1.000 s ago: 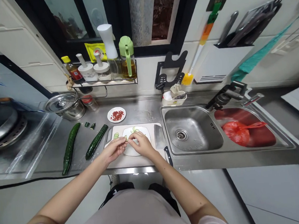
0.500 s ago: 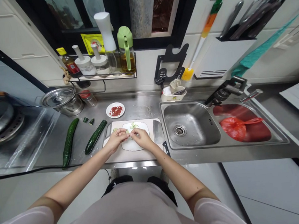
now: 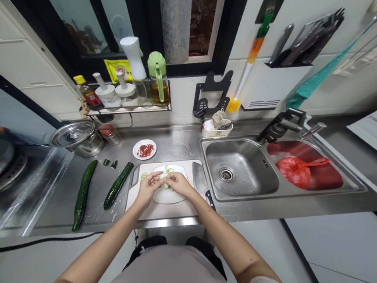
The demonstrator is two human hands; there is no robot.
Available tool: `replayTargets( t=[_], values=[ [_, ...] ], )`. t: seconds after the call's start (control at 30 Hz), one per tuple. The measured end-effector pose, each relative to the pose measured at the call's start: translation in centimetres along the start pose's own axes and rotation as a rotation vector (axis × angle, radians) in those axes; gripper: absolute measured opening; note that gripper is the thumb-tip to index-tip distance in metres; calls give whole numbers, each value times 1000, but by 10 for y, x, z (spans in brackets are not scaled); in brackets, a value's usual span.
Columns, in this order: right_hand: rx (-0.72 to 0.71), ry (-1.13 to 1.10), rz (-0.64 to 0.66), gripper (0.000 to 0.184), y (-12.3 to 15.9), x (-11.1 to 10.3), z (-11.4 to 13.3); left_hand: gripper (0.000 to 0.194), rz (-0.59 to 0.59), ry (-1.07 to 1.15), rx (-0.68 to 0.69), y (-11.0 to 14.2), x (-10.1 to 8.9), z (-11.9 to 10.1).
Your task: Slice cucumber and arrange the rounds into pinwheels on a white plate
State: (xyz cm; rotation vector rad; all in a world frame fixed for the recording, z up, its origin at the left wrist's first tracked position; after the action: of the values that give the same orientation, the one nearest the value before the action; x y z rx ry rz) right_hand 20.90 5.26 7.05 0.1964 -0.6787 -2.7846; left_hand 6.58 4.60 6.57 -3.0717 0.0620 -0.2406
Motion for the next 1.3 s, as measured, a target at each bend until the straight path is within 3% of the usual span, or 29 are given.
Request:
replayTargets(
  t=[0.23, 0.43, 0.6, 0.87, 1.0, 1.2, 1.3],
  values=[
    [87, -56, 22, 21, 0, -6, -3, 44, -17, 26, -3, 1, 8, 8],
    [219, -95, 87, 32, -2, -7, -15, 37, -88, 59, -24, 2, 9, 18],
    [207, -92, 76, 35, -7, -16, -21, 34, -130, 84, -39, 3, 13, 29],
    [206, -19, 51, 25, -12, -28, -30, 31, -120, 42, -48, 1, 20, 40],
    [147, 106, -4, 14, -19, -43, -31, 27, -112, -54, -98, -3, 22, 49],
    [20, 419, -185, 2, -27, -66, -25, 22, -62, -154, -129, -14, 33, 69],
    [8, 572, -238, 10, -25, -71, -23, 16, 2, -296, -133, -16, 38, 77]
  ],
)
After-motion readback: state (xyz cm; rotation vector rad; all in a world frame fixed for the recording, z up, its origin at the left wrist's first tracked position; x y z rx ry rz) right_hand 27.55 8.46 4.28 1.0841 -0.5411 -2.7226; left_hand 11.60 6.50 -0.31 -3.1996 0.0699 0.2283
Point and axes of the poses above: each hand's wrist, its own y-axis away from the middle knuckle, its own x-axis out of the palm, z = x × y, the point moved 4 cm from there along -y, towards the middle knuckle, and after that the axes turned 15 degrees about x, right-handed, at the moved point
